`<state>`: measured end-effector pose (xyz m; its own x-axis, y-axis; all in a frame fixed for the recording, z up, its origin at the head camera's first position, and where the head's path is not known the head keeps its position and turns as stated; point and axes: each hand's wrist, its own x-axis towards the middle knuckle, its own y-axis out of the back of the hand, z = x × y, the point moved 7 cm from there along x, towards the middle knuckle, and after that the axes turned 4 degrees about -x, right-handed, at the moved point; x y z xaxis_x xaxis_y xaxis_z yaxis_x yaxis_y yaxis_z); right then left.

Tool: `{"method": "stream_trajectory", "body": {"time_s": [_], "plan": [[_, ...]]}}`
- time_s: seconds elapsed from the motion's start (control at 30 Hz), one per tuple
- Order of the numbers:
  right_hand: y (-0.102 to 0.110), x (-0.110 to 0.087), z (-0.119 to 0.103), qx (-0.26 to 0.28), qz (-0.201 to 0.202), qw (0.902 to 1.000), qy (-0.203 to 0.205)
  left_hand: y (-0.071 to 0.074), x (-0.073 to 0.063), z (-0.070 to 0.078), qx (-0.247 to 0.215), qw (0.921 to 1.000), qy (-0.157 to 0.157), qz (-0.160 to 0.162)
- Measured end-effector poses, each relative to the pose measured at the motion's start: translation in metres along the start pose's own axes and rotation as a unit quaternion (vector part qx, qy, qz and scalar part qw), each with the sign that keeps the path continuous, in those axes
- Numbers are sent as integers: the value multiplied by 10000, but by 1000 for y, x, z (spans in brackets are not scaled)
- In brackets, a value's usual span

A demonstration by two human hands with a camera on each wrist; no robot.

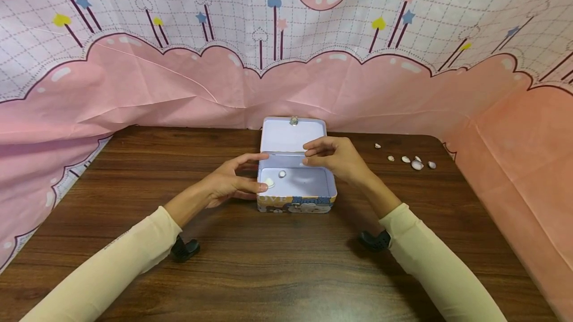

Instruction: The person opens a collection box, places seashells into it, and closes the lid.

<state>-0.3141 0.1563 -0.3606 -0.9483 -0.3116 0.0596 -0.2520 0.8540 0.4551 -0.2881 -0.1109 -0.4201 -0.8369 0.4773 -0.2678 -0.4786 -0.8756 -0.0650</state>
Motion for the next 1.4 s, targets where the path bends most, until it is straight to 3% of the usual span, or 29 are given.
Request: {"method": "stream_trajectory", "body": {"time_s": [0.27,0.57,1.4], "plan": [[4,-2,-4,23,76,10000,-3,1,-1,1,10,10000,-6,11],[25,-9,0,-11,257,9997,36,0,0,3,103,9999,-35,-18],[88,-39,36,-539,799,9950,-259,0,-1,1,153,9999,-29,-43]]}}
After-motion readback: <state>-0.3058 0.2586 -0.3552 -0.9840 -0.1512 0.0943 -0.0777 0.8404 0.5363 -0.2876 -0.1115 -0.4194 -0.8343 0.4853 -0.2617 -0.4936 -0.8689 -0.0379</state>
